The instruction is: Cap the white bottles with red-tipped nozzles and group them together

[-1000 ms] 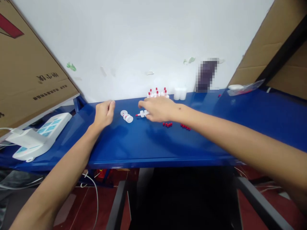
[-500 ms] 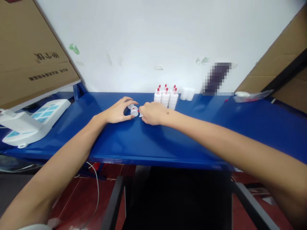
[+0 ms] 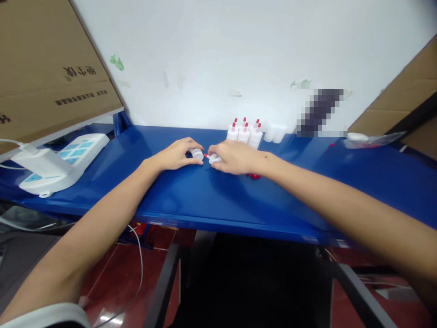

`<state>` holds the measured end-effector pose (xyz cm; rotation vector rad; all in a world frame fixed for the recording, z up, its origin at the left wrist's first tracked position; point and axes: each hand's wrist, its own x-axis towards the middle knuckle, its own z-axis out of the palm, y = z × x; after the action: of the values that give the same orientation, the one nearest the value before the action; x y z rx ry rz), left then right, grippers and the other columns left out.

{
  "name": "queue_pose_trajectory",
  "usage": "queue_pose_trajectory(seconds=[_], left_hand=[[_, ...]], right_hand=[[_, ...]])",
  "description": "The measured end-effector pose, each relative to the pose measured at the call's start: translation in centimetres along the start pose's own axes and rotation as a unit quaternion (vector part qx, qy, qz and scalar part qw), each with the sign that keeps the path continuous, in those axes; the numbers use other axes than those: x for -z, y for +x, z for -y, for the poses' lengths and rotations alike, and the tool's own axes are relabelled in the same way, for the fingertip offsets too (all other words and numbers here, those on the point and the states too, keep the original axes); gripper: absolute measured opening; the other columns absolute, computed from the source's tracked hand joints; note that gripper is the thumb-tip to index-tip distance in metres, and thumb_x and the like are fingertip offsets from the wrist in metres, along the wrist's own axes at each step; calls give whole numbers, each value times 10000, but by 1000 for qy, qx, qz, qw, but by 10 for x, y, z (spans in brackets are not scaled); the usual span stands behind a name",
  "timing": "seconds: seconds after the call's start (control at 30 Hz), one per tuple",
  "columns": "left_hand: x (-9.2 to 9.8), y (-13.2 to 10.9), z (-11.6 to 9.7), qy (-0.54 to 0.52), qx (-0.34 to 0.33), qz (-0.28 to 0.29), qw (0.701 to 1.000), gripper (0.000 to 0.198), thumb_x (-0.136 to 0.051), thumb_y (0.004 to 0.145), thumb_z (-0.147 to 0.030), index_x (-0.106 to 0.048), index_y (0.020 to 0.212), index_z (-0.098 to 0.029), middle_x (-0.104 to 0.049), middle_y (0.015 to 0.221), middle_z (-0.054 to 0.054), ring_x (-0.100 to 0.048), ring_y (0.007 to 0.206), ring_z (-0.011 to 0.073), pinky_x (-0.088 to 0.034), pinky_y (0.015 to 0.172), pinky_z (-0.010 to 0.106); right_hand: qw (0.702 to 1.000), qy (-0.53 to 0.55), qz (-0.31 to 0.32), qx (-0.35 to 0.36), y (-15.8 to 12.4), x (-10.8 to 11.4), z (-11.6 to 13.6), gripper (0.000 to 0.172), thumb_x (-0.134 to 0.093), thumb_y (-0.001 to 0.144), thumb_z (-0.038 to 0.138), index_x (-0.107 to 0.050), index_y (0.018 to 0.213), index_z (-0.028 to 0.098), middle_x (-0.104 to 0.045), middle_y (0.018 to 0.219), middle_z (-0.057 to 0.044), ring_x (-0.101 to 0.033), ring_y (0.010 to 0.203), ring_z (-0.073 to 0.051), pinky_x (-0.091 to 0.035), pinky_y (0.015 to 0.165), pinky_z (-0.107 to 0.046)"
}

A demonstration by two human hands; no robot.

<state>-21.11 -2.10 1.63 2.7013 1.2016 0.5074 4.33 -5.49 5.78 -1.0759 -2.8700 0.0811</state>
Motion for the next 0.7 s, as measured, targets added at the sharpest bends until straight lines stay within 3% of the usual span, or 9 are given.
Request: queue_pose_trajectory(seconds=[0.43, 0.6, 0.7], left_hand=[[-11, 5, -4, 6, -38, -1, 999, 617, -616, 869, -764, -719, 1088, -196, -589, 892, 59, -582, 802, 215, -485, 776, 337], [-14, 4, -20, 8, -43, 2, 999, 489, -414, 1035, -597, -626, 1183, -183, -651, 1016, 96, -607, 922, 251, -501, 875, 393], [-14, 4, -33, 25, -51, -1, 998, 401, -372, 1038, -496, -578, 1160, -174, -655, 1057, 114, -613, 964, 274, -500, 909, 427]], right_hand=[[999, 36, -2, -29, 9, -8, 9, 403, -598, 961, 407, -610, 1279, 159, -690, 1021, -149, -623, 842, -270, -357, 649, -356], [996, 77, -40, -13, 6, -10, 0, 383, -629, 904, 305, -543, 1244, 150, -669, 969, -117, -586, 799, -246, -356, 654, -343], [994, 106, -35, 1, 1, -8, -9, 411, -643, 867, 270, -534, 1245, 153, -656, 933, -90, -565, 762, -225, -357, 662, -341]])
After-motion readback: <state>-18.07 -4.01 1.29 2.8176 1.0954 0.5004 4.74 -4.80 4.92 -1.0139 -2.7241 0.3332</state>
